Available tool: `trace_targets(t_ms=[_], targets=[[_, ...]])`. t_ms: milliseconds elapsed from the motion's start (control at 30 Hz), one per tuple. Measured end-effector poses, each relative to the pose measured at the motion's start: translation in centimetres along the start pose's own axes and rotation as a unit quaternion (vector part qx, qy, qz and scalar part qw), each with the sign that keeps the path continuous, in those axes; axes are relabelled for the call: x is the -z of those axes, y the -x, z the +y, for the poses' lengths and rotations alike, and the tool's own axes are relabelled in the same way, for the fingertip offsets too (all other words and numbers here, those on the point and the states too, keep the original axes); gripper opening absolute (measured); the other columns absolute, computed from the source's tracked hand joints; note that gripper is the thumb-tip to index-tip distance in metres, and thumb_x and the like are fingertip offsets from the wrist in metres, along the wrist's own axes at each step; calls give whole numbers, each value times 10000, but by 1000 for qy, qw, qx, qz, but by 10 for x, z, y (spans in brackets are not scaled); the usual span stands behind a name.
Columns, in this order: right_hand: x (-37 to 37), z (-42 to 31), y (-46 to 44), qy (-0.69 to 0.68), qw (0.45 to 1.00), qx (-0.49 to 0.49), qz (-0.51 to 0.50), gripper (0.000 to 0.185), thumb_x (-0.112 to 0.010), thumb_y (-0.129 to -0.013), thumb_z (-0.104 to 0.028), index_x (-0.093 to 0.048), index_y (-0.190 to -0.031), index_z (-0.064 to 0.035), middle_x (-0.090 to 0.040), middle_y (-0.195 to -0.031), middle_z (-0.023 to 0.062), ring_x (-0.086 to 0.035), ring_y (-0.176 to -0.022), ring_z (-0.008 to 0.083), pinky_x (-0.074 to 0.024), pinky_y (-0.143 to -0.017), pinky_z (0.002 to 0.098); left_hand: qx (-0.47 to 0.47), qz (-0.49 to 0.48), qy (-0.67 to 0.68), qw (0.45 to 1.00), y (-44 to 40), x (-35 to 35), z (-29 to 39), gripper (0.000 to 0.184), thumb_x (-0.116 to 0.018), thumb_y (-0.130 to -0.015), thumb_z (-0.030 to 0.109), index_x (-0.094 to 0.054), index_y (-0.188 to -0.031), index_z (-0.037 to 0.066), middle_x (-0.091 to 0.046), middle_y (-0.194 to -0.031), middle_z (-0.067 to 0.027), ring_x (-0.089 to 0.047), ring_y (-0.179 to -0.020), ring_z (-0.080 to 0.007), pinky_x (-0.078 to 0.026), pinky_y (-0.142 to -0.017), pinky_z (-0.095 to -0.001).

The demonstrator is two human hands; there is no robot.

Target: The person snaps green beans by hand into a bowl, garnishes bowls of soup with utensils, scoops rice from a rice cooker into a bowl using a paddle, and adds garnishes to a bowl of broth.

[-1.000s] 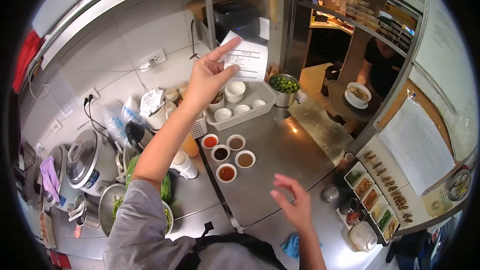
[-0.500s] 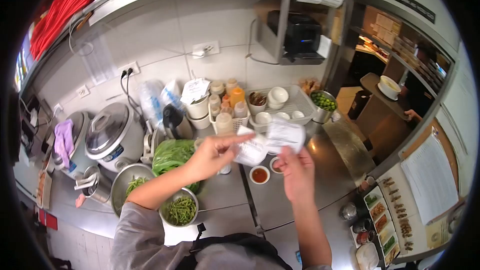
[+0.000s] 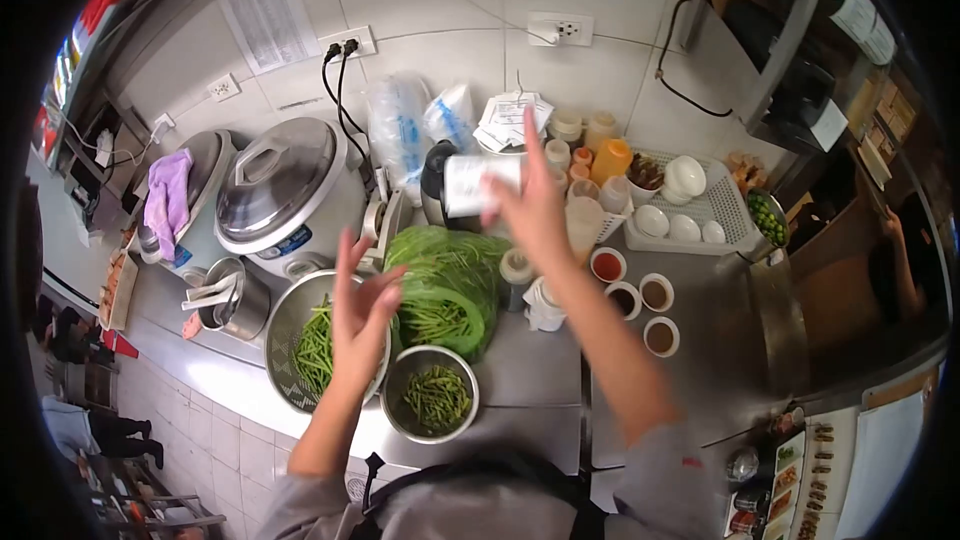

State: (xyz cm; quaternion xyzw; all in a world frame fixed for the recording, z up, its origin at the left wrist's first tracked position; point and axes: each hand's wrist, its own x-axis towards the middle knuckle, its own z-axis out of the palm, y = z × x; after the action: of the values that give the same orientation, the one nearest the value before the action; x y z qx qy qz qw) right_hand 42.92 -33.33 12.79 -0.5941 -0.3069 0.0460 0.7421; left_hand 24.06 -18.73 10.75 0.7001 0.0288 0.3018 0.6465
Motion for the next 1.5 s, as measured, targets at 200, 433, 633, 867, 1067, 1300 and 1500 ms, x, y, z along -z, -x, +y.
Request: trace_targets(t_ms=[200, 433, 633, 867, 1067, 1300, 1500], targets=[[71, 119, -214, 261, 950, 61, 159, 289, -637, -838, -174, -679, -1119, -125, -649, -1085, 174, -656, -762, 223, -527, -684, 317, 162, 109, -22, 981, 73, 75, -47, 563, -557, -908, 47, -317, -1417, 53, -408, -1348, -165, -594, -1006, -197, -476, -845, -292], [90, 187, -235, 405, 890, 25, 208, 297, -672, -830, -269, -693, -1071, -96, -700, -939, 143, -666, -832, 210, -498, -775, 293, 205, 155, -18, 966, 77, 49, -70, 531, -553, -911, 66, -333, -1391, 19, -401, -1358, -169, -613, -972, -188, -499, -828, -284], [69, 138, -217, 247, 933, 149, 214, 269, -666, -846, -207, -687, -1094, -108, -706, -927, 121, -655, -849, 146, -488, -770, 272, 103, 159, -95, 977, 48, 41, -64, 439, -531, -916, 81, -422, -1335, 9, -425, -1324, -159, -625, -903, -194, -527, -769, -289], [82, 143, -233, 322, 912, 140, 212, 274, -667, -848, -224, -689, -1094, -104, -705, -921, 105, -647, -796, 134, -506, -756, 265, 66, 117, -61, 989, 32, 10, -63, 427, -532, -905, 62, -440, -1315, -10, -452, -1242, -155, -624, -860, -172, -509, -804, -309], [88, 157, -235, 197, 964, -16, 180, 247, -674, -820, -260, -719, -968, -66, -691, -922, 157, -655, -824, 262, -502, -785, 341, 114, 57, -57, 990, 55, -2, -71, 492, -532, -881, -4, -419, -1359, 2, -452, -1207, -161, -622, -874, -163, -513, -782, -277], [104, 157, -208, 477, 875, -83, -30, 556, -572, -860, -483, -538, -1269, -107, -599, -1181, 204, -581, -1056, 340, -441, -903, 429, 65, 23, -117, 991, 48, -11, -69, 565, -525, -850, -54, -378, -1391, 12, -439, -1226, -175, -620, -866, -162, -500, -779, -268], [297, 103, -161, 558, 813, -67, 153, 365, -497, -882, -351, -662, -1052, -74, -660, -1044, 172, -620, -953, 348, -475, -843, 434, 100, 15, -161, 982, 44, -4, -76, 492, -534, -843, -60, -449, -1323, 0, -451, -1208, -158, -625, -856, -175, -506, -778, -274]])
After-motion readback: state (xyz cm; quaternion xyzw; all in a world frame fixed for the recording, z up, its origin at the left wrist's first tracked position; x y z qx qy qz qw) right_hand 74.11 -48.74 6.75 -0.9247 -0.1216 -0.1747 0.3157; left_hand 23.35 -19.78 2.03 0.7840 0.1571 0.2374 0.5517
